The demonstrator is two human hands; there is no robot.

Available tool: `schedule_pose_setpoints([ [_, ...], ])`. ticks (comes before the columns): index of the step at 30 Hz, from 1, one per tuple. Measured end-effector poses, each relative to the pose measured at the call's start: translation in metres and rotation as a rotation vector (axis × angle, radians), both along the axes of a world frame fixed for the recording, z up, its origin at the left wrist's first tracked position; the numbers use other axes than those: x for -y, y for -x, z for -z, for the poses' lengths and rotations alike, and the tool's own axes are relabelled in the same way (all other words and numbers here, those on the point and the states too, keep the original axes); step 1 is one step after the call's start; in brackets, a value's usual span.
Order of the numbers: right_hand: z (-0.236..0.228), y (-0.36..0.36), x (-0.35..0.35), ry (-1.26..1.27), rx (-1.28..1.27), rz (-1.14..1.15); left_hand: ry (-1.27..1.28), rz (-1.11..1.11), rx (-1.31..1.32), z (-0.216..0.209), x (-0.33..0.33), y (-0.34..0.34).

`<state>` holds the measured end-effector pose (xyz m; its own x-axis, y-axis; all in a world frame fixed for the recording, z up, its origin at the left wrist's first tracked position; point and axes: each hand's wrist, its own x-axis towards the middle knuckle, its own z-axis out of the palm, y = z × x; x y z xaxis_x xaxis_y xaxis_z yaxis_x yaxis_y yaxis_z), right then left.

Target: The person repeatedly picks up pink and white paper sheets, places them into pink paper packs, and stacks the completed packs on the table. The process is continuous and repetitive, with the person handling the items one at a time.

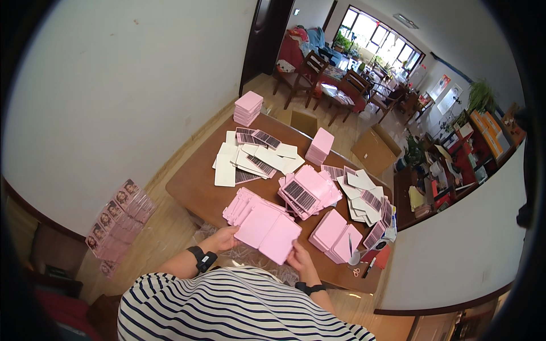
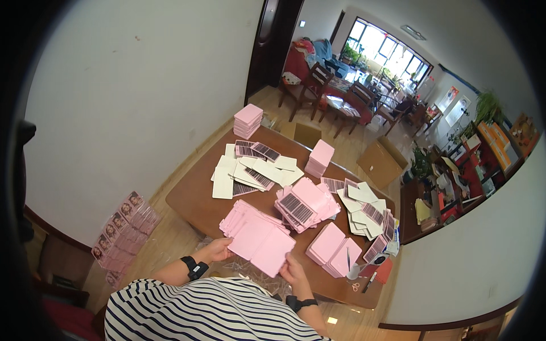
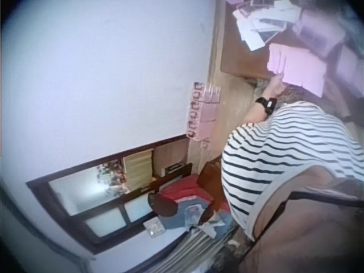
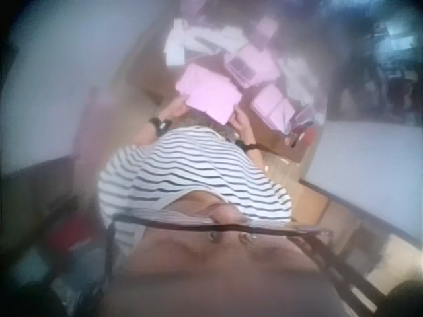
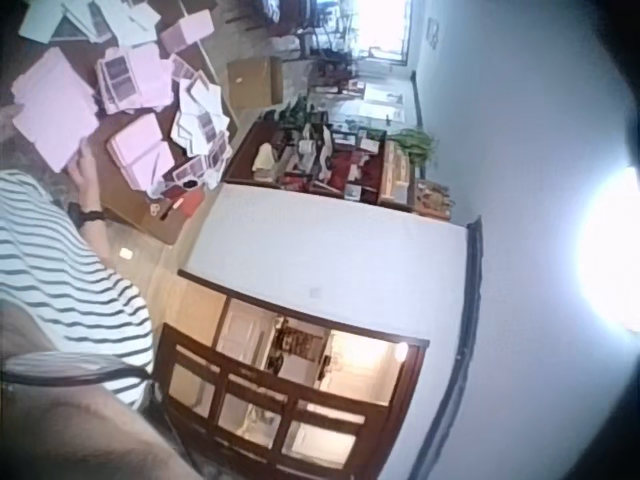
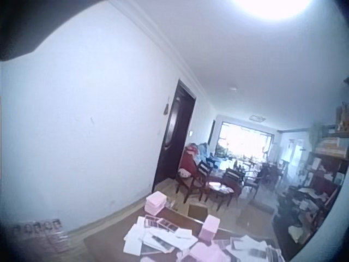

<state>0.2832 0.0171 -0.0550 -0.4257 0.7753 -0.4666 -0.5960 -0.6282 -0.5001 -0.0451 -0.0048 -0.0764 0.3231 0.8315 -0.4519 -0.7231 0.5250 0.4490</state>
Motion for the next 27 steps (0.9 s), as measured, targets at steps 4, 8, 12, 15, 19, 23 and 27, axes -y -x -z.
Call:
schedule_pose_setpoints([
  [4, 0.052, 0.020, -0.034, -0.185, 0.667, 0.041, 0.060, -0.091, -0.167, 0.004, -0.012, -0.004],
  [8, 0.035, -0.006, -0.055, -0.504, 1.577, 0.245, -0.065, -0.018, -0.666, -0.002, -0.038, -0.010],
  [12, -0.018, -0.044, -0.058, -0.271, 1.956, 0.472, -0.506, -0.048, -1.650, -0.019, -0.043, -0.007],
  [15, -0.039, -0.049, -0.070, 0.047, 2.096, 0.347, -0.552, -0.080, -1.815, -0.035, -0.039, -0.009],
  [19, -0.049, -0.050, -0.087, 0.220, 2.256, 0.106, -0.612, -0.053, -1.835, -0.051, -0.044, -0.014],
  [23, -0.056, -0.057, -0.092, 0.268, 2.146, 0.103, -0.757, 0.008, -1.742, -0.062, -0.061, -0.027],
  [27, -0.059, -0.061, -0.086, 0.223, 2.139, 0.150, -0.868, 0.104, -1.638, -0.072, -0.081, -0.055],
])
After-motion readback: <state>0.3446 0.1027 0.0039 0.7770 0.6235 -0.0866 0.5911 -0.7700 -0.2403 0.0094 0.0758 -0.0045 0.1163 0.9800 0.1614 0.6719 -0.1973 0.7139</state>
